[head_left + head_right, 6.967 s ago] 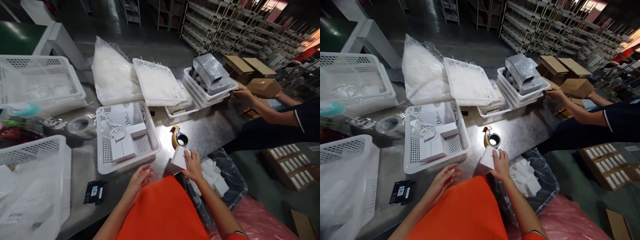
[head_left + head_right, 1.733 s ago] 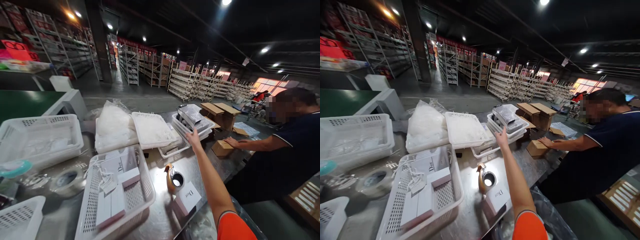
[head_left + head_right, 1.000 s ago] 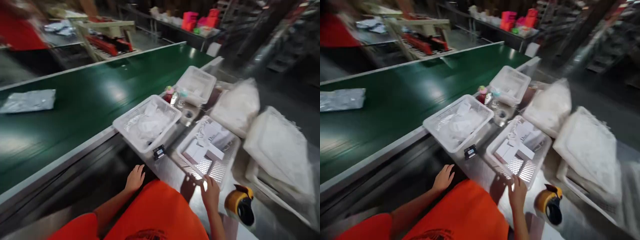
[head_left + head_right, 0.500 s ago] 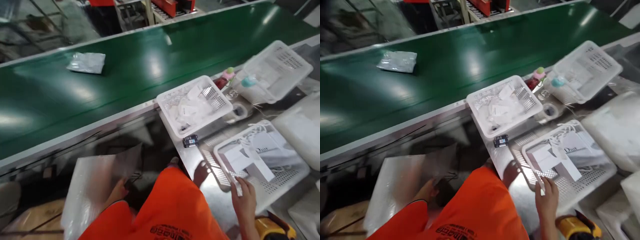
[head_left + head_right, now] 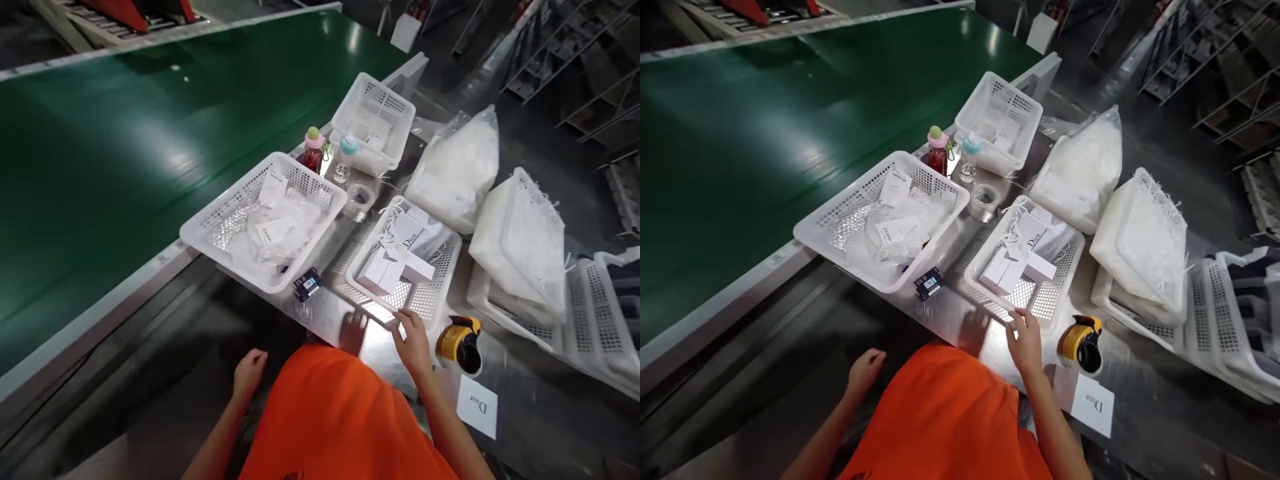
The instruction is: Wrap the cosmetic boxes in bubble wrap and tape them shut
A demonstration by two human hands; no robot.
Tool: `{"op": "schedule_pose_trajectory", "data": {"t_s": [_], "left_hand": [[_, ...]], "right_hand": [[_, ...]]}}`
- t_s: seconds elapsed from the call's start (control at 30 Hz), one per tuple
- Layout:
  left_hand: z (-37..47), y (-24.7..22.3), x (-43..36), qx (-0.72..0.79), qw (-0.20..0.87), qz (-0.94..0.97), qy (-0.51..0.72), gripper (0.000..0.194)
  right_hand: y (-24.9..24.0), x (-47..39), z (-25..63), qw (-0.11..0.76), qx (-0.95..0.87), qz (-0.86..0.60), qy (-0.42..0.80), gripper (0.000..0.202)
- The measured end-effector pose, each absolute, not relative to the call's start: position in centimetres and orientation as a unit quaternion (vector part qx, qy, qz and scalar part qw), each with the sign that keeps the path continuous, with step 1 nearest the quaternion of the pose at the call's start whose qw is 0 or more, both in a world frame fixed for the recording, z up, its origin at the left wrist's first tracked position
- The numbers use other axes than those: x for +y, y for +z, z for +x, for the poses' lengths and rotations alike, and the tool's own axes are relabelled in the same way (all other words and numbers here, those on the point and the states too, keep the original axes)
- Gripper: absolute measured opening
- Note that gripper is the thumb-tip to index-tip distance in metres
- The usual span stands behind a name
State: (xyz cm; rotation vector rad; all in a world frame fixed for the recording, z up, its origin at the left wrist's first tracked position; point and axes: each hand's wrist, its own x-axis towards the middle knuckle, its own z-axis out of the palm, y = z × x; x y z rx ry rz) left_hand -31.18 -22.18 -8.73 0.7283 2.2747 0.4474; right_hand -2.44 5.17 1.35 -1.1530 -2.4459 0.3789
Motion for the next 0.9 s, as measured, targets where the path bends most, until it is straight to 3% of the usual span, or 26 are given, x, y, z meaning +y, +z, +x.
{"op": "schedule_pose_trajectory", "data": {"t_s": [0.23, 0.5, 0.6, 0.8, 0.9], "left_hand": [[-28.9, -3.9, -8.8, 0.772, 0.267, 0.441, 0.372, 0.030], [-26.2, -1.4, -5.6, 0.699, 0.351, 0.506, 0.363, 0.030], [-26.8, -1.7, -6.3, 0.706, 0.376, 0.484, 0.355, 0.031], [-28.1, -2.3, -8.1, 0.731, 0.391, 0.426, 0.362, 0.031], [-27.7, -1.6, -7.6, 0.719, 0.424, 0.391, 0.387, 0.029]], "right_hand": [[-0.1, 7.1, -4.2, 0.200, -0.793, -0.517, 0.251, 0.026], [-2.0, 12.9, -9.6, 0.179, -0.655, -0.639, 0.361, 0.080], [-1.4, 13.6, -9.5, 0.174, -0.636, -0.638, 0.398, 0.089], [2.0, 14.5, -6.0, 0.205, -0.583, -0.681, 0.392, 0.064], [4.9, 13.7, -2.1, 0.309, -0.540, -0.677, 0.392, 0.039]]}}
